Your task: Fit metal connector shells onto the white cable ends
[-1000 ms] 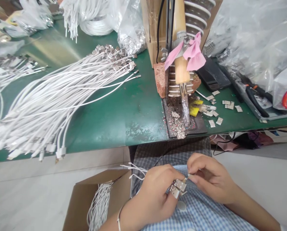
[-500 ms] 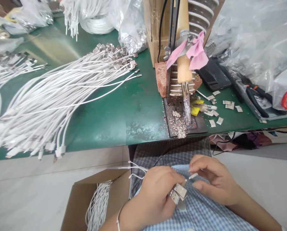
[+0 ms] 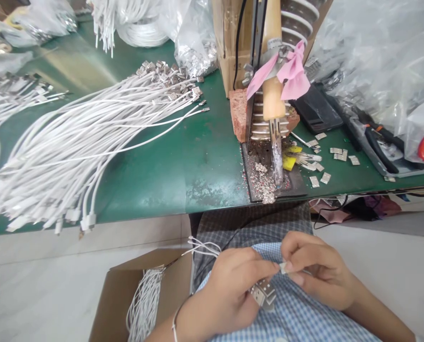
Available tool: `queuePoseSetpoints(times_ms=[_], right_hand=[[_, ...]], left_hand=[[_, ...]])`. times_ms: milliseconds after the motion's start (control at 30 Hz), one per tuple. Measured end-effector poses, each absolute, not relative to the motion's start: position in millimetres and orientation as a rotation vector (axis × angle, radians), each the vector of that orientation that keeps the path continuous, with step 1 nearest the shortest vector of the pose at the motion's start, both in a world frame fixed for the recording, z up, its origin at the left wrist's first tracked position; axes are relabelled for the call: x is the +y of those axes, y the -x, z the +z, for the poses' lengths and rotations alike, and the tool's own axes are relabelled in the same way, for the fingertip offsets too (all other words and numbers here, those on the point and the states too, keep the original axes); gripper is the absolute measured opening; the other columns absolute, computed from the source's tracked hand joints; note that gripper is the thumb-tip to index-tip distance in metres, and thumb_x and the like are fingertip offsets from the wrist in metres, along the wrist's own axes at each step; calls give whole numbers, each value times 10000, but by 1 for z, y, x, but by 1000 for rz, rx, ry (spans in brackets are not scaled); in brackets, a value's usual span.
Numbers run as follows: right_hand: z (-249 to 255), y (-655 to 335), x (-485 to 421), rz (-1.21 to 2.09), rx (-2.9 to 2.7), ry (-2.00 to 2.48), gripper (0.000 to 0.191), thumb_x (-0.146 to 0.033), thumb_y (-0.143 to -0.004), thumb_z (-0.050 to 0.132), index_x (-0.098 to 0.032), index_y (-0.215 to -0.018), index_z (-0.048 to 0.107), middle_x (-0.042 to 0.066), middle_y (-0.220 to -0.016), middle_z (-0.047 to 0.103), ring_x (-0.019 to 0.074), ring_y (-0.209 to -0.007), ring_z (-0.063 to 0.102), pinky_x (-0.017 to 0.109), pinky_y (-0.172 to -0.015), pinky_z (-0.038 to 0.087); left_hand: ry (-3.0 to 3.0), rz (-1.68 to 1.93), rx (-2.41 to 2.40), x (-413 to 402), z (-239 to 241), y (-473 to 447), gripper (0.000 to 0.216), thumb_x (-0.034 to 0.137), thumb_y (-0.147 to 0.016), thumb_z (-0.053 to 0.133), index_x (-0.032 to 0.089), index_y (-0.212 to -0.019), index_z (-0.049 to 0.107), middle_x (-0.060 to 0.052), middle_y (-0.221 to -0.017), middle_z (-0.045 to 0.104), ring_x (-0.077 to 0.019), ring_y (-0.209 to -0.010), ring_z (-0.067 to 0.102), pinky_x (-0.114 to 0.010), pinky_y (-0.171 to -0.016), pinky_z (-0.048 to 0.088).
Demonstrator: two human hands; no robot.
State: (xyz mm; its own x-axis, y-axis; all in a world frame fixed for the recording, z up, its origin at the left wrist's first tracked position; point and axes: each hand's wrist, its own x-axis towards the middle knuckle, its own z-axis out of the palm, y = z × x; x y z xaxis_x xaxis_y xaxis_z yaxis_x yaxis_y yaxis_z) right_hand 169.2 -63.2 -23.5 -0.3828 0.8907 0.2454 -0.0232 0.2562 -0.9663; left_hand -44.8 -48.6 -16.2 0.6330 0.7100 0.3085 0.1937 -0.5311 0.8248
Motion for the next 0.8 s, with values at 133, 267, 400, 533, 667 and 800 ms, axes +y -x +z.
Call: queuePoseSetpoints(times_ms=[133,267,400,533,667,800], right_hand=[[-25,-169,-64,1281,-1619,851,133,-217,-924,540,-288,-995,627,9,-792,564,142,-632,509,262,-535,406],[-27,-168,-63,1290,-1596,843,140,-200,-918,542,-286,-990,625,8,-787,565,139,-621,510,260,-530,407],[-30,-166,-64,1302,-1539,874,110,-219,-918,552,-283,-972,624,8,-764,577,149,-622,520,266,-528,409],[-31,-164,-65,1309,-1476,909,79,-241,-921,562,-270,-949,630,7,-738,596,148,-617,516,256,-519,404],[-32,-162,-66,1325,-1413,930,87,-283,-938,555,-251,-931,635,13,-733,609,147,-618,535,256,-532,420],[-33,-160,-66,1334,-1376,964,121,-320,-940,558,-233,-897,631,9,-709,593,140,-593,523,256,-533,418]], left_hand=[[-2042,802,704,-49,-17,44,270,86,-848,464,206,-1079,535,-7,-700,591,-129,-584,531,-240,-545,380],[-2050,795,698,-50,-17,45,304,52,-797,450,206,-1047,530,6,-685,539,-126,-578,510,-230,-534,367],[-2042,803,687,-49,-17,45,339,39,-768,445,208,-1052,524,1,-699,544,-131,-594,522,-228,-542,381],[-1988,827,688,-48,-20,44,309,40,-766,445,208,-1013,524,10,-685,544,-122,-586,519,-222,-539,382],[-1888,841,710,-49,-23,43,292,31,-744,460,208,-974,500,20,-687,557,-112,-582,515,-218,-551,390],[-1814,841,747,-50,-21,42,326,19,-742,474,207,-1007,507,17,-714,576,-107,-596,520,-207,-560,402]])
